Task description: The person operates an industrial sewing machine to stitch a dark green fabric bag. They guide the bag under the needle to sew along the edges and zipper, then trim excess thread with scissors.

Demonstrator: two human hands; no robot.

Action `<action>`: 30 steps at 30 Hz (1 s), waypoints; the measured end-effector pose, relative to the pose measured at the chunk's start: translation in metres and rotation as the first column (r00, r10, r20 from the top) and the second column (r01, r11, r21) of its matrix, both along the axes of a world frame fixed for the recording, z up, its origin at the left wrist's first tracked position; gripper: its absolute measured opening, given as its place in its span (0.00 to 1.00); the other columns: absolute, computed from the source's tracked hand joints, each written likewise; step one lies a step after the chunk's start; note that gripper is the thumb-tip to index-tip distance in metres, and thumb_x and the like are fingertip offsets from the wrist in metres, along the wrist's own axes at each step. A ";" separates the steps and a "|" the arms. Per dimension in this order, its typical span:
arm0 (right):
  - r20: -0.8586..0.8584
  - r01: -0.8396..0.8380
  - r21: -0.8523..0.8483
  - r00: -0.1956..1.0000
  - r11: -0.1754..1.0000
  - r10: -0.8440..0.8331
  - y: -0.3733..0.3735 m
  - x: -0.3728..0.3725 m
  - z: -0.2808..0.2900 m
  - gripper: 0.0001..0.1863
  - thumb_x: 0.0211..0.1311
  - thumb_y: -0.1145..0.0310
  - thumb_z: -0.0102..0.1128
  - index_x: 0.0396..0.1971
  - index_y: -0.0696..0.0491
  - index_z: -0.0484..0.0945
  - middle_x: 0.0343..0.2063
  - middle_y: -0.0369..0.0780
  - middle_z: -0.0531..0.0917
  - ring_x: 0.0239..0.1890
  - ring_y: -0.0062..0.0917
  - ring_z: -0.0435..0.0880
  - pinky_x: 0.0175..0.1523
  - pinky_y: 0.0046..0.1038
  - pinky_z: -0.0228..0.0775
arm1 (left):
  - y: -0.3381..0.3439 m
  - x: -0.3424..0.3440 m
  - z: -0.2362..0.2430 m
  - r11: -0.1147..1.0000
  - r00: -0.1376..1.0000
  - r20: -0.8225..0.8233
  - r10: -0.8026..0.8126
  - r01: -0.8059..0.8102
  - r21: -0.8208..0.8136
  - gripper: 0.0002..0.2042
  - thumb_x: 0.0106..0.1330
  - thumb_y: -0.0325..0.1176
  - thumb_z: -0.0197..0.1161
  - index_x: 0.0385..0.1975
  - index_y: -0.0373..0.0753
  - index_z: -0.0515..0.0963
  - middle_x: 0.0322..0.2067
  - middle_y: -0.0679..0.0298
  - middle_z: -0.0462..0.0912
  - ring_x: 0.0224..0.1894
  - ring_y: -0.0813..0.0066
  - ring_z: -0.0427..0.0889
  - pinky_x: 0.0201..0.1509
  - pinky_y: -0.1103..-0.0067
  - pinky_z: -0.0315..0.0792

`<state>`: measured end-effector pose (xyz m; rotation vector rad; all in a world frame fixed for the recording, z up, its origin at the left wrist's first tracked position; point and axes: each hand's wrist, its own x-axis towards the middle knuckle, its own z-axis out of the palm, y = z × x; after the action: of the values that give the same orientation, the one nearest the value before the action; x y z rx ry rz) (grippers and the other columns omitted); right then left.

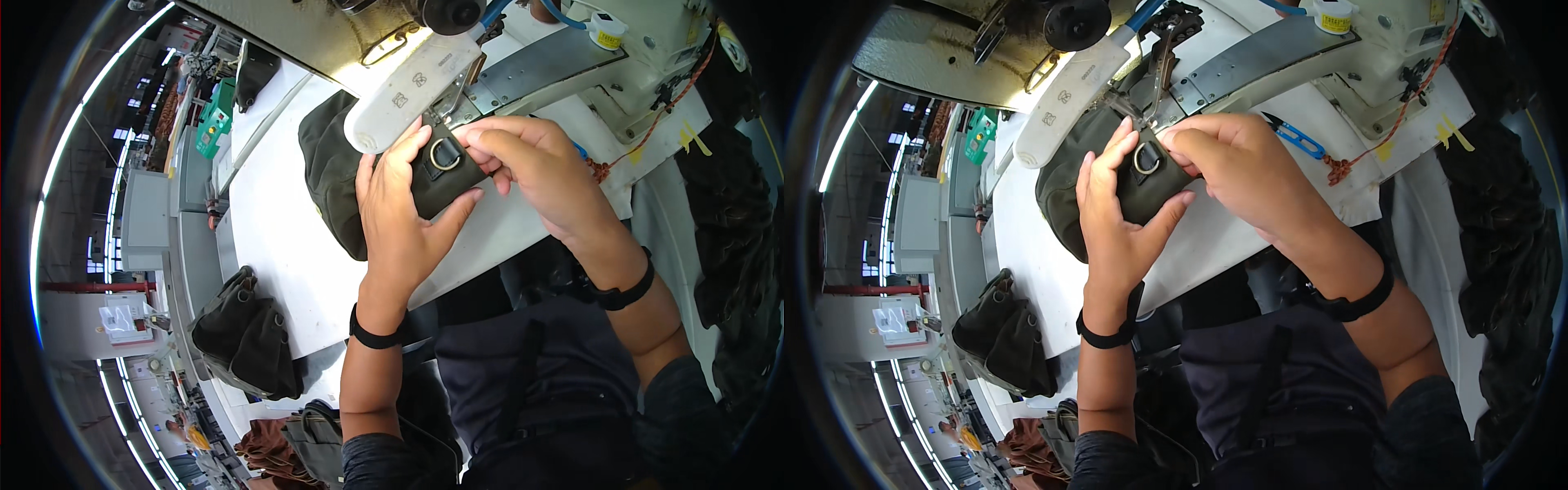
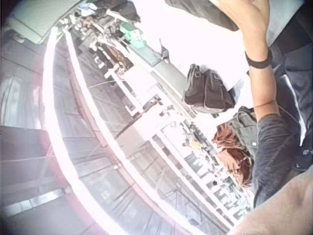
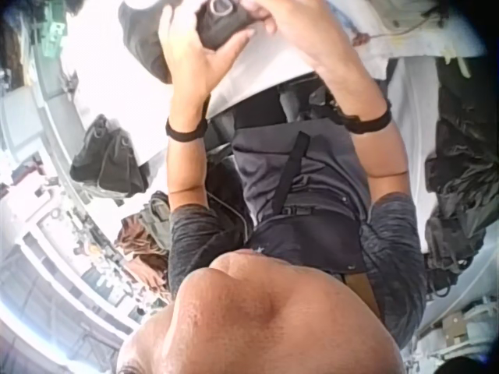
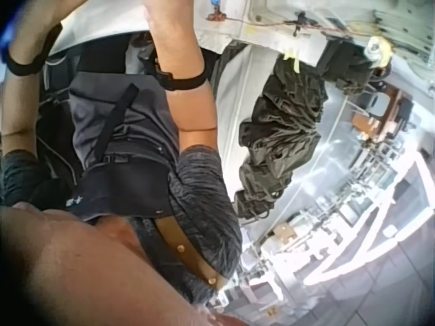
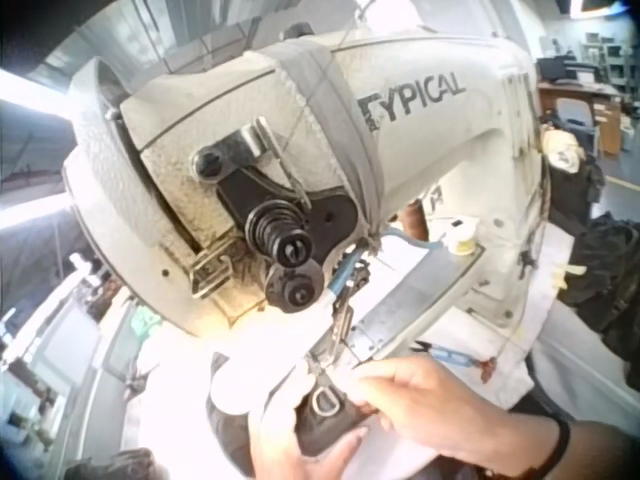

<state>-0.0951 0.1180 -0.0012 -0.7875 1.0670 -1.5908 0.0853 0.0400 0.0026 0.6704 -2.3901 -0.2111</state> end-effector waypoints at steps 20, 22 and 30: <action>-0.448 -0.024 -0.382 0.879 0.924 -0.163 -0.007 -0.003 -0.054 0.16 0.75 0.62 0.63 0.49 0.59 0.86 0.39 0.42 0.88 0.37 0.21 0.82 0.43 0.27 0.74 | 0.018 -0.036 -0.021 0.981 0.916 -0.363 0.169 -0.193 -0.030 0.14 0.68 0.26 0.73 0.50 0.34 0.77 0.52 0.53 0.85 0.51 0.57 0.85 0.56 0.69 0.78; -0.434 -0.041 -0.316 0.895 0.948 -0.105 -0.008 -0.006 -0.057 0.15 0.74 0.62 0.65 0.46 0.60 0.87 0.46 0.44 0.89 0.45 0.26 0.84 0.55 0.29 0.75 | 0.016 -0.037 -0.030 0.981 0.865 -0.465 0.187 -0.135 0.142 0.13 0.70 0.25 0.72 0.50 0.34 0.77 0.52 0.53 0.85 0.50 0.61 0.86 0.55 0.71 0.79; -0.483 0.094 -0.353 0.834 0.931 -0.267 0.006 0.007 -0.050 0.12 0.71 0.64 0.69 0.36 0.59 0.88 0.26 0.37 0.86 0.32 0.26 0.81 0.50 0.31 0.74 | 0.021 -0.035 -0.022 0.891 0.778 -0.596 0.197 0.111 0.440 0.07 0.76 0.21 0.65 0.48 0.31 0.76 0.59 0.49 0.82 0.53 0.73 0.85 0.60 0.78 0.80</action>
<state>-0.0878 0.1237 -0.0511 -1.4392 1.3178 -1.7854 0.0508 0.0612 -0.0193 0.7188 -1.6664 -0.8612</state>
